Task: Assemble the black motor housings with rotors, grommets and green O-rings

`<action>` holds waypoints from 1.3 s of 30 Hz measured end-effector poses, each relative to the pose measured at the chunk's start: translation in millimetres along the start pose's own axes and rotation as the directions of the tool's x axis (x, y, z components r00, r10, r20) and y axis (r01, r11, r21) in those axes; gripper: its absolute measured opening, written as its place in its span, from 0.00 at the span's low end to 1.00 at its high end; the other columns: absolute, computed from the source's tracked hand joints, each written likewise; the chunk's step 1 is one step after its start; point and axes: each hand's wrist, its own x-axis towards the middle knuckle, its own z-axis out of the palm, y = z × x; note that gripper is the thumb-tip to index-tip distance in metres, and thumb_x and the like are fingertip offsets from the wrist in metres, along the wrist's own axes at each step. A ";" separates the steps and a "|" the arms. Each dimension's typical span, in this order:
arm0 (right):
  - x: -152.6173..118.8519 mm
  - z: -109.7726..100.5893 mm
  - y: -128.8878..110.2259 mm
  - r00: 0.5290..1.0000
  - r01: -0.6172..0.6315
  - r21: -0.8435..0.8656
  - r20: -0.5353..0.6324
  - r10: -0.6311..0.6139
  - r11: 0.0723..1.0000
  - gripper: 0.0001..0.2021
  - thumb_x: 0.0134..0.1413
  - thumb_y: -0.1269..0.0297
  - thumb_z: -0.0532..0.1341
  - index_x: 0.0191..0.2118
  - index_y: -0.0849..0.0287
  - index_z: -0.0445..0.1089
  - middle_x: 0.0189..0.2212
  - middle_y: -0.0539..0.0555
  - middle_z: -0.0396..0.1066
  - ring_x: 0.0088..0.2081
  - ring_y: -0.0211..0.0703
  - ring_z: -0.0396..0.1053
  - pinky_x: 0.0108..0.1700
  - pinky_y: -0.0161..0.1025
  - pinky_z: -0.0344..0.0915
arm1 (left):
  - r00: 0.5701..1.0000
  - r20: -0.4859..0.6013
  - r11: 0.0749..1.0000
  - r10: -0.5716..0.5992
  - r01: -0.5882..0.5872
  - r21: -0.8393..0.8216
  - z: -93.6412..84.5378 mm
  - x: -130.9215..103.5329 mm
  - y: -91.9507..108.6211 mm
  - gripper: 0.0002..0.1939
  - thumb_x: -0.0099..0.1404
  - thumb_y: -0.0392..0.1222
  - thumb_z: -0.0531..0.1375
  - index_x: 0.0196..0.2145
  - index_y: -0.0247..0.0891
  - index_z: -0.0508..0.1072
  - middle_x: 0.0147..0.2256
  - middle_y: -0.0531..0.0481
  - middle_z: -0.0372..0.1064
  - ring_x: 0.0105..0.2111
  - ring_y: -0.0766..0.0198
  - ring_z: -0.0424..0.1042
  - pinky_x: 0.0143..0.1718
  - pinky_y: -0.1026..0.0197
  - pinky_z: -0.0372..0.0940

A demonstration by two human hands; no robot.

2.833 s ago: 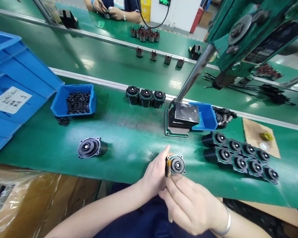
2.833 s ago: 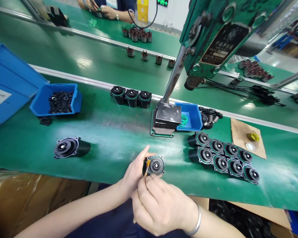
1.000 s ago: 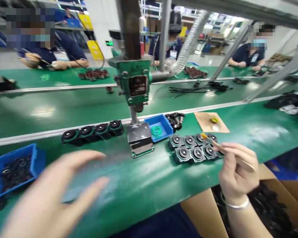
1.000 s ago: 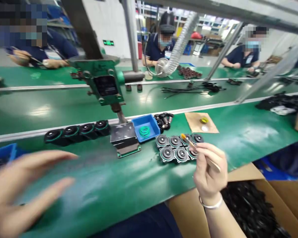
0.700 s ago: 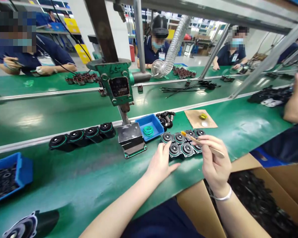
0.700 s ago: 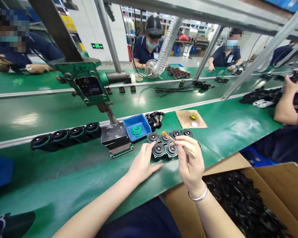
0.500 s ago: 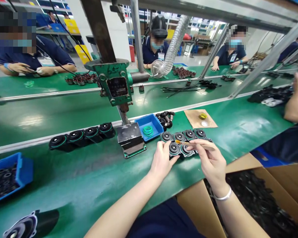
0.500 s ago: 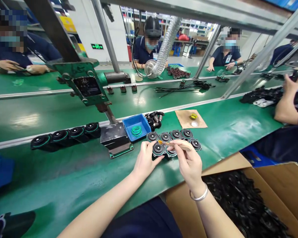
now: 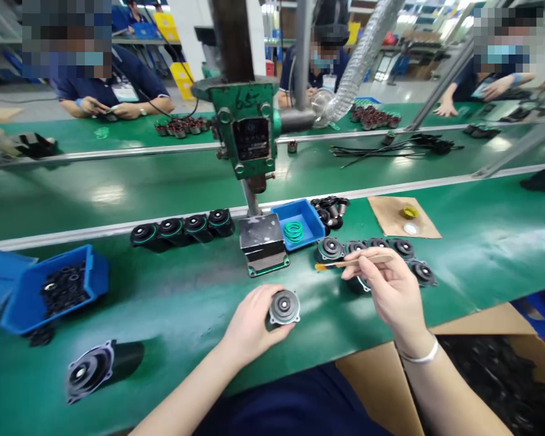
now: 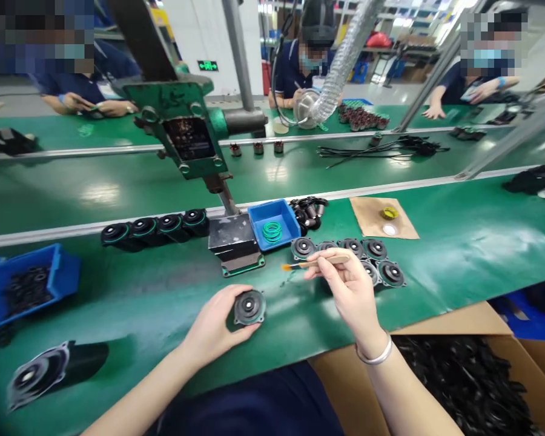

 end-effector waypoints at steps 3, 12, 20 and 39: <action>2.2 20.6 5.8 0.983 -0.061 0.041 0.178 0.053 0.997 0.03 0.63 0.68 0.58 0.41 0.59 0.67 0.40 0.54 0.72 0.34 0.37 0.75 0.39 0.35 0.74 | 0.984 -0.048 0.979 -0.169 0.163 -0.121 -14.4 -37.2 -15.8 0.36 0.56 0.42 0.68 0.58 0.43 0.56 0.52 0.43 0.68 0.52 0.52 0.71 0.53 0.48 0.67; 4.1 88.4 5.0 0.804 -0.052 0.071 0.595 0.000 0.996 0.05 0.64 0.72 0.55 0.43 0.57 0.64 0.40 0.52 0.70 0.35 0.34 0.74 0.41 0.36 0.73 | 0.919 -0.175 0.845 -0.353 0.233 -0.481 14.5 -68.1 -15.8 0.51 0.51 0.42 0.72 0.64 0.44 0.47 0.48 0.46 0.69 0.49 0.55 0.73 0.53 0.49 0.67; 9.0 96.8 10.5 0.714 -0.088 -0.050 0.694 0.098 0.995 0.05 0.65 0.72 0.55 0.43 0.56 0.64 0.39 0.51 0.71 0.37 0.34 0.74 0.42 0.35 0.72 | 0.932 -0.165 0.844 -0.323 0.205 -0.495 13.8 -67.8 -17.8 0.55 0.51 0.42 0.72 0.66 0.49 0.42 0.50 0.46 0.69 0.49 0.55 0.73 0.52 0.51 0.68; 2.8 86.6 -14.5 0.620 0.548 -0.295 0.772 -0.142 0.783 0.07 0.63 0.75 0.56 0.45 0.60 0.62 0.36 0.53 0.71 0.39 0.34 0.71 0.41 0.30 0.67 | 0.929 -0.193 0.884 -0.317 0.216 -0.414 18.5 -66.4 -13.1 0.52 0.54 0.44 0.70 0.66 0.44 0.42 0.50 0.43 0.71 0.51 0.52 0.73 0.53 0.47 0.69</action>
